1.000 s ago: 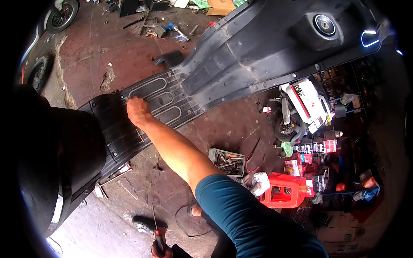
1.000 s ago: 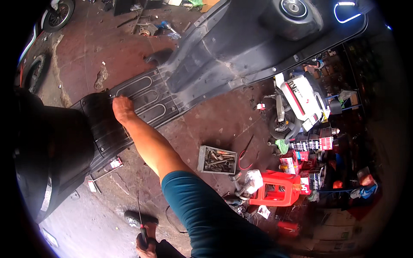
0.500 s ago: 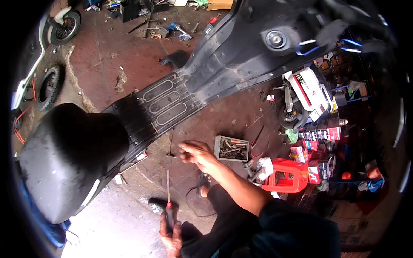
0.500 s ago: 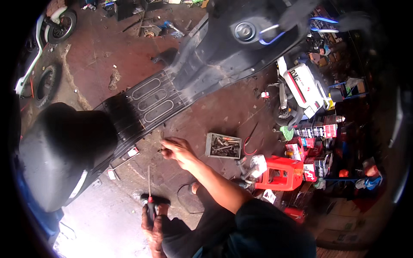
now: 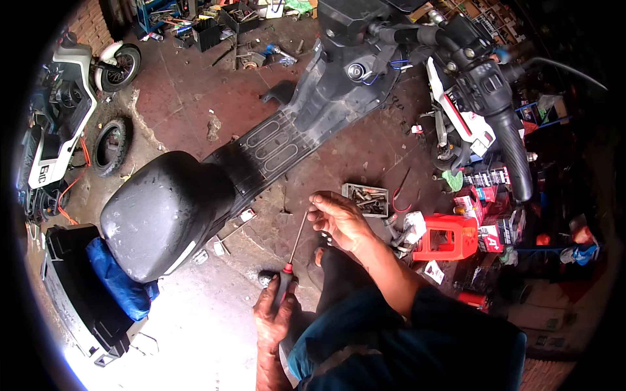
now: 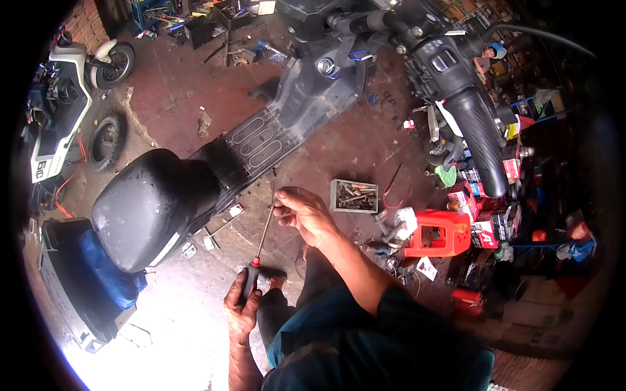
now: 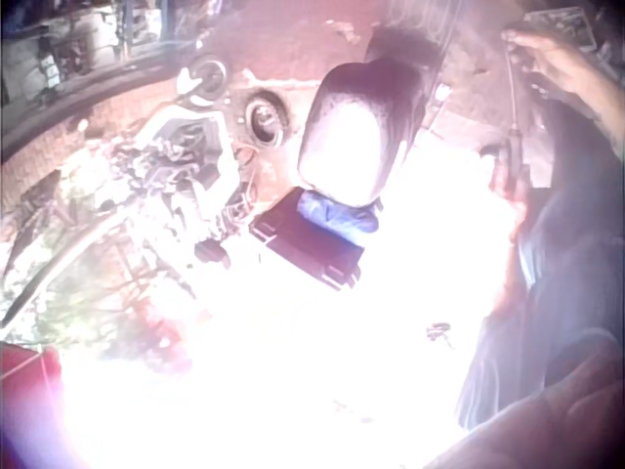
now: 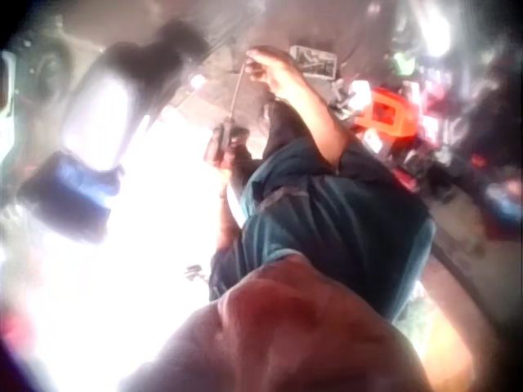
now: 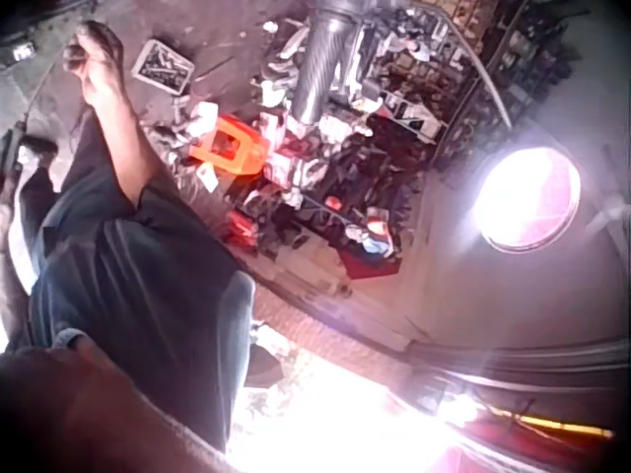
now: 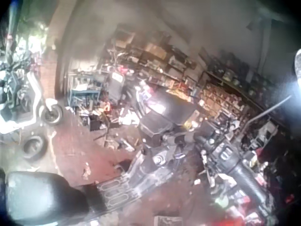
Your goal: The person removes screws and detaches plastic body panels from an electric scooter using a screwdriver. Then, the person positions a plastic panel onto the scooter and fastens it in place with screws using the screwdriver.
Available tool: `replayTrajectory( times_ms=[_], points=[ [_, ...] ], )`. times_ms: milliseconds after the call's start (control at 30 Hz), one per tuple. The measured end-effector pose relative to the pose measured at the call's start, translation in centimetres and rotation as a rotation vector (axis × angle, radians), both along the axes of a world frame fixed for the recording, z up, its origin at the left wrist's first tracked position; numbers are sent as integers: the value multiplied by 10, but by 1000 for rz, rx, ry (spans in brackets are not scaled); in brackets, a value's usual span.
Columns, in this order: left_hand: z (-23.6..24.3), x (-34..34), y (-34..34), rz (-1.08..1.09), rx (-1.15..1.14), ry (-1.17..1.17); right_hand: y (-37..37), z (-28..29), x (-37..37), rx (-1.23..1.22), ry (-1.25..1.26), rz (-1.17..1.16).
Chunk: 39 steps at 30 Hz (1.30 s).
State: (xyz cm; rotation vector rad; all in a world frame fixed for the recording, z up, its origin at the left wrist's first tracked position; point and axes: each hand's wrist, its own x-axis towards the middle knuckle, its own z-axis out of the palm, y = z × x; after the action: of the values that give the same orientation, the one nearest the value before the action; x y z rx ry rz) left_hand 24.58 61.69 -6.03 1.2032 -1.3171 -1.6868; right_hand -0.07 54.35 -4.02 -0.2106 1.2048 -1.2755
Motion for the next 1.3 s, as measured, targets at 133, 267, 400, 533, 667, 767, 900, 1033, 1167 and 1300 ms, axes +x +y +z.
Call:
replayTrajectory(
  times_ms=[133,267,400,533,667,767,900,1033,1167,1300],
  points=[
    [8,-1,3,26,10,13,0,13,0,-5,-6,-9],
    [13,-8,-7,-33,-86,-46,-9,19,-12,-2,-62,-4],
    [38,-32,-23,-14,-22,27,-18,22,-32,-4,-57,17],
    [39,-48,-38,-29,-100,24,-26,30,-55,6,-76,25],
    [31,-55,-50,-113,-179,-120,-27,29,-74,17,-133,-12],
    [30,-60,-64,-102,-211,-32,-31,35,-74,-2,-120,-59],
    [22,-50,-77,-167,-142,27,-32,42,-71,-47,-78,-107],
    [29,-46,-94,-213,-199,-15,-36,57,-63,-14,134,-113],
    [59,-50,-114,-361,-519,-388,-37,59,-69,37,359,-126],
    [45,-45,-118,-225,196,163,-46,68,-69,-44,252,-89]
  ],
)
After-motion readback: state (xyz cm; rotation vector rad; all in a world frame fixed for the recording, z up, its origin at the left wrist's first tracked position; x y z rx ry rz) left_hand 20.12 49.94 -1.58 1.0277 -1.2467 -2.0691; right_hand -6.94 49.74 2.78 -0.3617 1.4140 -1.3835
